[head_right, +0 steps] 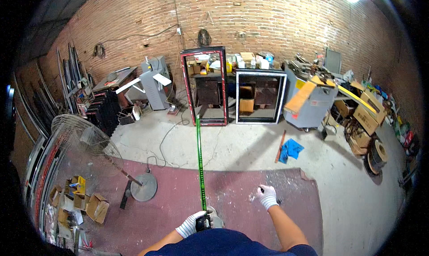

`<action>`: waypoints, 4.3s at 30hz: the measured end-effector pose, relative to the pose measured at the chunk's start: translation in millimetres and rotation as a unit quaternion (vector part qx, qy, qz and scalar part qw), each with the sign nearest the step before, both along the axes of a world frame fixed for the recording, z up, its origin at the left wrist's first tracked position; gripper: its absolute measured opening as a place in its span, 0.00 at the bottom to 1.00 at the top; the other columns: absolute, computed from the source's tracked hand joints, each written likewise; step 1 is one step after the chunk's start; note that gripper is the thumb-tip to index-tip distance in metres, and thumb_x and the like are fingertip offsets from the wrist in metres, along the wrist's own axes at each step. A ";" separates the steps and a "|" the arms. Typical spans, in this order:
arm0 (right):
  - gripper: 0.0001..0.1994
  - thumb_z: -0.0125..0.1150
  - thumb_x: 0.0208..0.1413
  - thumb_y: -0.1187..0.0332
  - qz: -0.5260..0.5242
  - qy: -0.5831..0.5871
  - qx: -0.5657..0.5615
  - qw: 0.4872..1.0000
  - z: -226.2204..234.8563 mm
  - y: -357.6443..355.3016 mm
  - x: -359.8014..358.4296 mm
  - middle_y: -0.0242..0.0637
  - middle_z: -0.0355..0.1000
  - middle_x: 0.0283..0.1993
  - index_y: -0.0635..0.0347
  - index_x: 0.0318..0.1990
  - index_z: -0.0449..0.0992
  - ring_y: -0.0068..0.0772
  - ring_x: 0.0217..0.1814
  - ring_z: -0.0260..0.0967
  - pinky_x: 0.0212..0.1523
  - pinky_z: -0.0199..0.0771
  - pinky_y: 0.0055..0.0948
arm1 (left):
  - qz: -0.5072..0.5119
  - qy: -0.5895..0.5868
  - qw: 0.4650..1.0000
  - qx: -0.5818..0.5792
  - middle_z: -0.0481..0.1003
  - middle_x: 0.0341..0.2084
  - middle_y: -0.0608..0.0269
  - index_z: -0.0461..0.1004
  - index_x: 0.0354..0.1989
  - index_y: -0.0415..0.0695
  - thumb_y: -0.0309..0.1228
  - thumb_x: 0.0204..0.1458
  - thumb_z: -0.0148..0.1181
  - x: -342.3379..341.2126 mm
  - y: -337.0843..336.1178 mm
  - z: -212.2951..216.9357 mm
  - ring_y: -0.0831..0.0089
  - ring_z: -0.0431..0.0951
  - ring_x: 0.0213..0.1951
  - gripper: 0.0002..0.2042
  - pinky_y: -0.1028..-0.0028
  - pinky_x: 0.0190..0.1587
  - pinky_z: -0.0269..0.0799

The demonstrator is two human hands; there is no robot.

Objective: The person measures multiple window frames using a tape measure and marks them with a marker. They repeatedly lift frames from a stack, measure dimensions, and mark the frames before placing them back.

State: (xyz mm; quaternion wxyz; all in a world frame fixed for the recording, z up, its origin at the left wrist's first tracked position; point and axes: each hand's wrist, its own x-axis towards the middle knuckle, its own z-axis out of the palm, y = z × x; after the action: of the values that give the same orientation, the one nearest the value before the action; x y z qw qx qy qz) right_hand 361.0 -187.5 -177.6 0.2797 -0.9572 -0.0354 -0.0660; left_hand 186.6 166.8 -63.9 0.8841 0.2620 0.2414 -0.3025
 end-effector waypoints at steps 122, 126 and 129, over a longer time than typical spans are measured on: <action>0.21 0.52 0.63 0.51 0.703 0.389 0.570 0.173 356.7 572.0 475.0 0.33 0.62 0.21 0.64 0.34 0.74 0.24 0.22 0.53 0.30 0.55 0.27 | 0.998 -0.059 0.013 -0.022 0.77 0.42 0.48 0.70 0.38 0.45 0.37 0.51 0.62 455.7 -59.1 -120.5 0.54 0.79 0.41 0.12 0.59 0.37 0.77; 0.22 0.54 0.63 0.52 0.670 0.480 0.555 0.116 399.7 553.6 420.8 0.32 0.60 0.21 0.67 0.45 0.73 0.26 0.21 0.53 0.28 0.57 0.27 | 0.984 -0.174 -0.030 0.000 0.77 0.36 0.47 0.73 0.35 0.43 0.38 0.48 0.63 357.8 -46.0 -96.5 0.52 0.79 0.38 0.13 0.55 0.33 0.75; 0.21 0.49 0.65 0.54 0.734 0.445 0.510 -0.056 425.0 550.9 352.1 0.34 0.65 0.23 0.68 0.45 0.72 0.28 0.21 0.55 0.27 0.62 0.27 | 0.983 -0.151 -0.077 0.074 0.76 0.31 0.50 0.73 0.35 0.44 0.43 0.50 0.60 271.0 -57.9 -95.2 0.52 0.79 0.32 0.15 0.56 0.29 0.76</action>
State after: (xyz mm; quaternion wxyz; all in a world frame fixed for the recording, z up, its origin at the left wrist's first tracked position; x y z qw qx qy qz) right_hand 713.1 363.4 247.5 -0.5371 -0.1926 0.5420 -0.6170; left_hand 457.6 108.9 -159.1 -0.2460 0.1469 -0.1277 -0.9495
